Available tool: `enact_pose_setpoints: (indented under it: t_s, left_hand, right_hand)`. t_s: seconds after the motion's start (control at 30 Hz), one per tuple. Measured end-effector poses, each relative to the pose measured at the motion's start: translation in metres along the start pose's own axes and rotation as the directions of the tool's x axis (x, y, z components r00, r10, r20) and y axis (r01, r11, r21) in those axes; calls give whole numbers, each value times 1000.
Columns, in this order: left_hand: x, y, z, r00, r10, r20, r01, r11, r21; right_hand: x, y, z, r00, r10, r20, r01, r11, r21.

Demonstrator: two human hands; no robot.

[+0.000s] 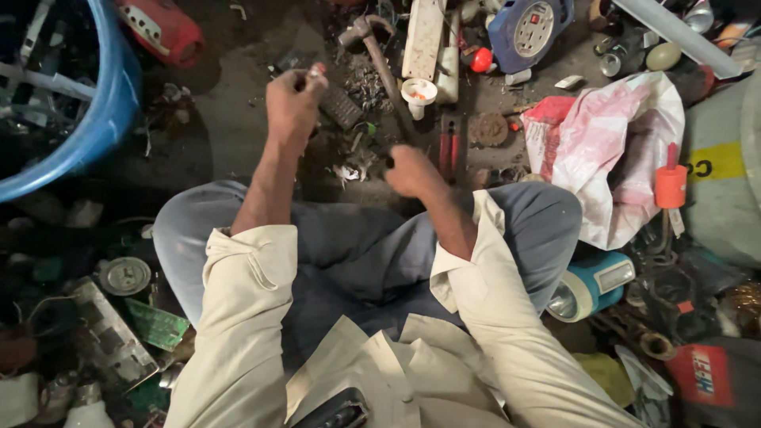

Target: The person disassembles various electronic components and boards using a hammer and pliers to separate the materials.

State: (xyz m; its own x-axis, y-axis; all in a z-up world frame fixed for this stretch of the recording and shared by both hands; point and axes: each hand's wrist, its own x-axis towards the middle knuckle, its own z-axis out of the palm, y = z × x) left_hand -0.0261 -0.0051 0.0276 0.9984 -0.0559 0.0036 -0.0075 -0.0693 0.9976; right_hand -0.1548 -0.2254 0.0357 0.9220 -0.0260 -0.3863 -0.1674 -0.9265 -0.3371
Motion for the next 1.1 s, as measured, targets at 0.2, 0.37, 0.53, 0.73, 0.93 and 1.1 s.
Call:
enact_pose_setpoints:
  t_s: [0.2,0.37,0.53,0.73,0.93,1.1]
  left_hand:
    - [4,8,-26,925,-375,-61,315,847,-428]
    - [18,4,-37,768,-618,167,464,358,-810]
    - [21,8,-42,754,-635,168,466,337,-818]
    - [35,-4,-31,831,-536,150,343,280,-897]
    - [29,1,-26,877,-451,166,402,501,-766]
    - [25,-8,-17,913,-366,179,371,567,-735]
  right_hand:
    - [28,48,-24,726,625,-288,-584,781,222]
    - [54,109,12,724,676,-133,-591,709,384]
    - [46,103,1,777,626,70,-487,527,697]
    - [-35,-4,-42,917,394,-55,3,132,991]
    - [-53,-75,-37,942,28,333,-312,-287,906]
    - [-41,-86,-8,874,-315,370,-443,-201,874]
